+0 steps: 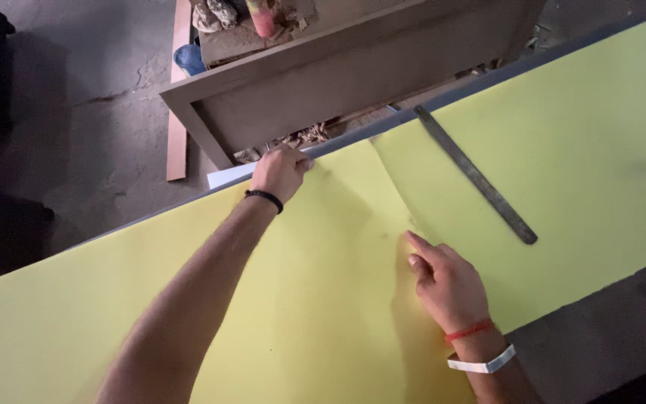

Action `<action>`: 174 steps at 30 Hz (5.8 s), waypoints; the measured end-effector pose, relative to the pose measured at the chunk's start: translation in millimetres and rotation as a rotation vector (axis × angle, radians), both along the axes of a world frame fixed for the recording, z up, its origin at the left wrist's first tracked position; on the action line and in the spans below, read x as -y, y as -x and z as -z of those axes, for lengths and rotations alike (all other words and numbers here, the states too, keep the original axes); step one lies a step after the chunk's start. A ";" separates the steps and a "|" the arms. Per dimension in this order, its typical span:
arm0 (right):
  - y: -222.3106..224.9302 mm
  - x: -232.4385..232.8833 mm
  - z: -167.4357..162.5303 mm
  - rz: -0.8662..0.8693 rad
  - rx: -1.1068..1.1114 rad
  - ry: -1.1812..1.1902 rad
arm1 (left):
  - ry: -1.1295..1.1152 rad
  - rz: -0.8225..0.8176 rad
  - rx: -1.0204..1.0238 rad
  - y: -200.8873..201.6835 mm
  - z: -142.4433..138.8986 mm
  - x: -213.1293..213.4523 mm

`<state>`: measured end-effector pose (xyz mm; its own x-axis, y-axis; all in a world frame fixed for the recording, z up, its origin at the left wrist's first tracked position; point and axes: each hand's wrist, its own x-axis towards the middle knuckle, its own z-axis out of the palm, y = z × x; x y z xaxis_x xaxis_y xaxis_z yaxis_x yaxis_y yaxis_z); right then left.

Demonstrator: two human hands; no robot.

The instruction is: The person cuts a yellow foam sheet to size using a metal ruler and a knife, then applies a liquid adhesive to a wooden board with a brush. They place the foam sheet onto the adhesive and smooth it down with their hands.

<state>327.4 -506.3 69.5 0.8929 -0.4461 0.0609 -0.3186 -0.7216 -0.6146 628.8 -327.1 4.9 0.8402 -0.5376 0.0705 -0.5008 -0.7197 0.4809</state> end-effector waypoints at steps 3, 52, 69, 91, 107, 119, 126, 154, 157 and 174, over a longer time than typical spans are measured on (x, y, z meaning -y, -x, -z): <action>0.0 -0.2 2.1 0.009 -0.026 0.005 | 0.020 0.024 0.038 -2.9 2.4 0.6; 110.0 2.4 -44.7 0.104 0.286 -0.128 | -0.248 0.418 -0.155 133.6 -38.2 -13.1; 147.8 -10.6 42.2 0.338 0.044 -0.238 | -0.345 0.484 0.081 227.8 -12.7 2.7; 157.5 -19.1 10.0 0.148 0.221 -0.287 | 0.053 0.307 -0.204 273.7 -12.1 -51.8; 90.3 -8.2 1.2 0.002 0.236 -0.148 | 1.620 -1.467 -0.310 431.5 -39.8 -573.0; 88.6 27.3 19.1 0.047 0.168 0.000 | 1.432 -0.723 0.165 368.6 -119.6 -589.2; 97.1 33.9 45.9 0.036 0.194 -0.084 | 1.226 -0.637 0.126 359.0 -152.9 -606.3; 153.0 21.6 81.0 0.160 0.192 -0.617 | -0.277 0.354 0.074 304.0 2.9 51.8; 155.8 24.1 90.2 0.166 0.165 -0.650 | -0.265 0.361 0.105 306.0 5.2 67.8; 163.3 31.9 122.2 0.270 0.285 -0.573 | -0.298 0.267 0.055 319.9 9.7 85.1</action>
